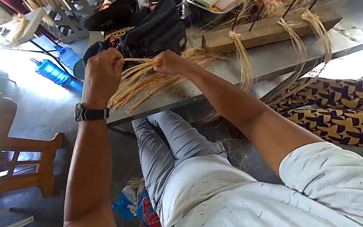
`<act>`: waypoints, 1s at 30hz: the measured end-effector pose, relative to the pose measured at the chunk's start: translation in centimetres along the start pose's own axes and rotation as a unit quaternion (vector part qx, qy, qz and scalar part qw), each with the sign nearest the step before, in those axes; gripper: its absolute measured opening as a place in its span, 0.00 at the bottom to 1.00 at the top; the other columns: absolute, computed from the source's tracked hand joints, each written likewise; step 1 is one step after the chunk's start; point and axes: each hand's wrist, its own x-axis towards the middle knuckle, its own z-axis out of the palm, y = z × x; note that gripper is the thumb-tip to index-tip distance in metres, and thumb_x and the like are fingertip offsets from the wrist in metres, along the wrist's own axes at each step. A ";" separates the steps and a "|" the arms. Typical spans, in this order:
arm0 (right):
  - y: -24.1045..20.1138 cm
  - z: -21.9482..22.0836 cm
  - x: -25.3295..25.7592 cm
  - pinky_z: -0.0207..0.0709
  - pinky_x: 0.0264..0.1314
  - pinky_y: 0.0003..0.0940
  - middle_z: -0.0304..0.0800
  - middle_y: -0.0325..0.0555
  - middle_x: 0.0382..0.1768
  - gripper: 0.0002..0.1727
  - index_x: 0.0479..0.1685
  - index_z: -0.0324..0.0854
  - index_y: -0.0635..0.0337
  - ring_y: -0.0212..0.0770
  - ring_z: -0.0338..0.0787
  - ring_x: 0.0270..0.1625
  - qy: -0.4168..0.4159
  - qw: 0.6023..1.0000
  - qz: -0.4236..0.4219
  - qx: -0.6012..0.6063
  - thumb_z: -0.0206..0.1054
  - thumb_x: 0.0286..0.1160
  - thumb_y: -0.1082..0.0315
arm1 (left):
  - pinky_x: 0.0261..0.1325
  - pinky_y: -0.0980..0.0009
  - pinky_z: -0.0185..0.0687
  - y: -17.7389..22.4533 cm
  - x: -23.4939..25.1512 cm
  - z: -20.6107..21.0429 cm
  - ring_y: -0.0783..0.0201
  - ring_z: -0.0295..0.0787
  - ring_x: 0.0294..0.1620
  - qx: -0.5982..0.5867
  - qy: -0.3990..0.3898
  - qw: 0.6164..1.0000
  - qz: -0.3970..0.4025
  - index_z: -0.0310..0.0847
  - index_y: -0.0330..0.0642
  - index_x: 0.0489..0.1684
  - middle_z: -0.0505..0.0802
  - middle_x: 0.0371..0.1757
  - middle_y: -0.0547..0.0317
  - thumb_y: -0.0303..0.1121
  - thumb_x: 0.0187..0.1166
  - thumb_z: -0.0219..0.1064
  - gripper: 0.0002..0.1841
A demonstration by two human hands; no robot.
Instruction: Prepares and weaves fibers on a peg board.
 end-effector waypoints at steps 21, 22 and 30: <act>0.6 -5.3 -0.2 0.74 0.36 0.39 0.77 0.38 0.23 0.24 0.29 0.80 0.58 0.35 0.78 0.28 0.201 0.963 0.043 0.174 0.50 0.95 0.55 | 0.74 0.24 0.67 1.1 -2.9 12.4 0.30 0.73 0.79 -0.077 -0.164 0.981 -0.072 0.66 0.42 0.87 0.77 0.79 0.31 0.59 0.77 0.71 0.43; 0.9 -6.4 -0.5 0.74 0.37 0.38 0.77 0.37 0.24 0.24 0.29 0.81 0.58 0.34 0.78 0.28 0.218 0.960 0.041 0.171 0.51 0.94 0.55 | 0.73 0.24 0.66 1.0 -3.6 13.2 0.29 0.74 0.77 -0.053 -0.164 0.983 -0.061 0.70 0.40 0.83 0.78 0.77 0.31 0.59 0.79 0.69 0.39; 3.5 -13.1 -2.7 0.75 0.38 0.32 0.78 0.35 0.24 0.22 0.30 0.82 0.59 0.29 0.78 0.28 0.335 0.922 0.060 0.186 0.51 0.94 0.60 | 0.75 0.32 0.72 0.2 -2.5 11.3 0.37 0.80 0.75 -0.102 -0.175 0.978 -0.056 0.78 0.41 0.77 0.84 0.72 0.36 0.51 0.84 0.67 0.29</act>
